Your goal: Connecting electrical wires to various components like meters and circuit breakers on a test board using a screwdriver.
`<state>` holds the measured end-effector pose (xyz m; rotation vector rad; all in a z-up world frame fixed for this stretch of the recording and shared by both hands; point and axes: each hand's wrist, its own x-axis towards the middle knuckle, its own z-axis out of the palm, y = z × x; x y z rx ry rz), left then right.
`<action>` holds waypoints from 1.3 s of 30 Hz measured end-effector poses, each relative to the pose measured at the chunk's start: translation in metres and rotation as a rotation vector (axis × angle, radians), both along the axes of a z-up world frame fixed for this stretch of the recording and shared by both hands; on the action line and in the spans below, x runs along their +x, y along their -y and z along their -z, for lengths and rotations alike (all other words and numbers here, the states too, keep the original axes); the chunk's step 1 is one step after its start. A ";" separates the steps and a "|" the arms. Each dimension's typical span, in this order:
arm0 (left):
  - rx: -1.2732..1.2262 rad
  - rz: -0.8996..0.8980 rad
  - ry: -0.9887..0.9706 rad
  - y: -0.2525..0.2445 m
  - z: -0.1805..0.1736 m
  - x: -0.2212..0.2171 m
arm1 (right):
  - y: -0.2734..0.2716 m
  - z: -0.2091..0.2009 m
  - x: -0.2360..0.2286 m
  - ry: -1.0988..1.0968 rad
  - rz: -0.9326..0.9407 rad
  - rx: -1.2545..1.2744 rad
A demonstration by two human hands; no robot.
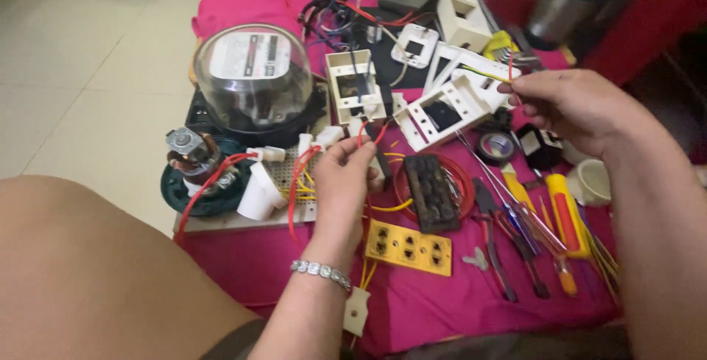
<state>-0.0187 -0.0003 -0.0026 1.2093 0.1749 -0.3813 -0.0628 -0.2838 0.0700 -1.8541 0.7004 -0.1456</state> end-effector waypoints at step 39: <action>0.062 0.104 -0.051 -0.015 0.002 -0.021 | -0.022 0.062 -0.061 -0.265 0.040 -0.611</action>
